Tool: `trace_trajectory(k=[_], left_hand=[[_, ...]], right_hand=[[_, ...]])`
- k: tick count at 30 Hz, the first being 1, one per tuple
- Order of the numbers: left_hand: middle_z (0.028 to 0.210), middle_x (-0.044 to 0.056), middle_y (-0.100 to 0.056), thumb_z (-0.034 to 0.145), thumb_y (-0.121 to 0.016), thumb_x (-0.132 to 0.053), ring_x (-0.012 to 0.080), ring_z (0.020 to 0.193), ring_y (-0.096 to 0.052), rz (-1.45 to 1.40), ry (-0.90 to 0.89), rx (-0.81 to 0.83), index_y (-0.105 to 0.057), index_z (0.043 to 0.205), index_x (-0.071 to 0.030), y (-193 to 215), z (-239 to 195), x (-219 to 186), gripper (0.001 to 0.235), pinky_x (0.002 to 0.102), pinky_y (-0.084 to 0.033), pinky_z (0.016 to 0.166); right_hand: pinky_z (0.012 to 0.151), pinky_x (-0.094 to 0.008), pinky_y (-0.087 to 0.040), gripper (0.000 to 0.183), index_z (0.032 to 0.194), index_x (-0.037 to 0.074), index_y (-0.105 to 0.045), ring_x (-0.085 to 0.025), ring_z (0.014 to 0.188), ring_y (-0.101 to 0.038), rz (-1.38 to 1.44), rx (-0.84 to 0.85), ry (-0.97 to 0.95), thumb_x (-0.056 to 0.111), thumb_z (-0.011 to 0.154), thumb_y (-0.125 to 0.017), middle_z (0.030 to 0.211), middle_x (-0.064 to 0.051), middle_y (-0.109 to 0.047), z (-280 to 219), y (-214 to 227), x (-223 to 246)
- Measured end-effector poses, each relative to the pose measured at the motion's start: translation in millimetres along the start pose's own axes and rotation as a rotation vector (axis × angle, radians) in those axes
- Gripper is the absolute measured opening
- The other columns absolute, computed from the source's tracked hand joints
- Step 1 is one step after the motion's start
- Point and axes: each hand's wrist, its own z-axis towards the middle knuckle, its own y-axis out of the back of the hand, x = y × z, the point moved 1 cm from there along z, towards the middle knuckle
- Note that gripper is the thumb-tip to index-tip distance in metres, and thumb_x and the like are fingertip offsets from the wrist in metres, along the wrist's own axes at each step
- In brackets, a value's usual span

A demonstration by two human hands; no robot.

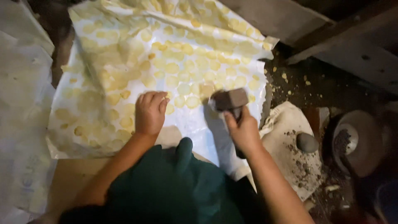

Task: The person uses a stone pestle to crush cassava pieces on a cloth, then flattens them into thin discs with a hammer on a white sheet. They repeatedly scoop cassava from a wok using a slotted spoon and continue the crushing and flattening process.

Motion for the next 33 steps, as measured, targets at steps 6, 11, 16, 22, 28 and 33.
trace_trajectory(k=[6, 11, 16, 22, 28, 33], left_hand=[[0.094, 0.006, -0.064, 0.093, -0.079, -0.023, 0.0303, 0.085, -0.066, 0.024, 0.007, 0.030, -0.074, 0.101, -0.017, -4.2, 1.5, 7.0, 0.012, 0.043, -0.052, 0.080], [0.091, 0.009, -0.065, 0.096, -0.073, -0.018, 0.0349, 0.082, -0.065, 0.041, -0.086, 0.120, -0.072, 0.097, -0.016, -2.1, 5.8, -17.7, 0.003, 0.049, -0.052, 0.075], [0.096, 0.003, -0.066, 0.089, -0.076, -0.022, 0.0304, 0.091, -0.065, -0.098, -0.153, 0.232, -0.072, 0.100, -0.019, -54.8, -21.1, -47.9, 0.012, 0.044, -0.052, 0.079], [0.095, -0.004, -0.061, 0.087, -0.074, -0.035, 0.0237, 0.092, -0.060, -0.018, -0.155, 0.264, -0.071, 0.098, -0.028, -70.7, -24.7, -50.7, 0.014, 0.041, -0.049, 0.082], [0.121, 0.008, -0.066, 0.091, -0.070, -0.016, 0.0319, 0.114, -0.065, 0.132, -0.074, 0.151, -0.068, 0.123, -0.015, -20.8, 4.6, -43.5, 0.032, 0.049, -0.054, 0.089], [0.155, 0.021, -0.048, 0.099, -0.064, -0.036, 0.0392, 0.149, -0.037, 0.279, 0.092, 0.279, -0.056, 0.142, -0.005, -2.7, 8.8, -43.9, 0.054, 0.064, -0.017, 0.122]], right_hand=[[0.070, -0.063, -0.054, 0.037, 0.101, -0.002, -0.059, -0.056, 0.087, -0.069, -0.041, -0.152, 0.034, 0.031, 0.093, -0.071, 0.083, -0.035, -0.069, -6.1, -46.1, -43.5], [0.069, -0.064, -0.055, 0.044, 0.107, -0.006, -0.053, -0.057, 0.085, -0.070, -0.112, -0.013, 0.061, 0.033, 0.094, -0.070, 0.083, -0.037, -0.069, -5.3, -43.8, -11.2], [0.064, -0.062, -0.052, 0.036, 0.112, 0.000, -0.061, -0.055, 0.088, -0.069, 0.095, -0.070, 0.027, 0.025, 0.091, -0.075, 0.087, -0.033, -0.071, -16.0, 5.3, 5.9], [0.047, -0.033, -0.055, 0.015, 0.079, 0.025, -0.071, -0.026, 0.060, -0.074, 0.121, -0.320, 0.023, 0.039, 0.084, -0.070, 0.059, -0.001, -0.069, -45.3, 15.2, -16.2], [0.068, -0.059, -0.060, 0.048, 0.109, -0.003, -0.055, -0.048, 0.078, -0.074, -0.341, -0.006, 0.095, 0.040, 0.090, -0.068, 0.080, -0.031, -0.071, -15.5, -95.3, -43.0], [0.077, -0.064, -0.057, 0.055, 0.124, -0.004, -0.050, -0.053, 0.091, -0.071, -0.274, 0.168, 0.027, 0.039, 0.094, -0.066, 0.091, -0.034, -0.071, -17.4, -70.2, -23.5]])
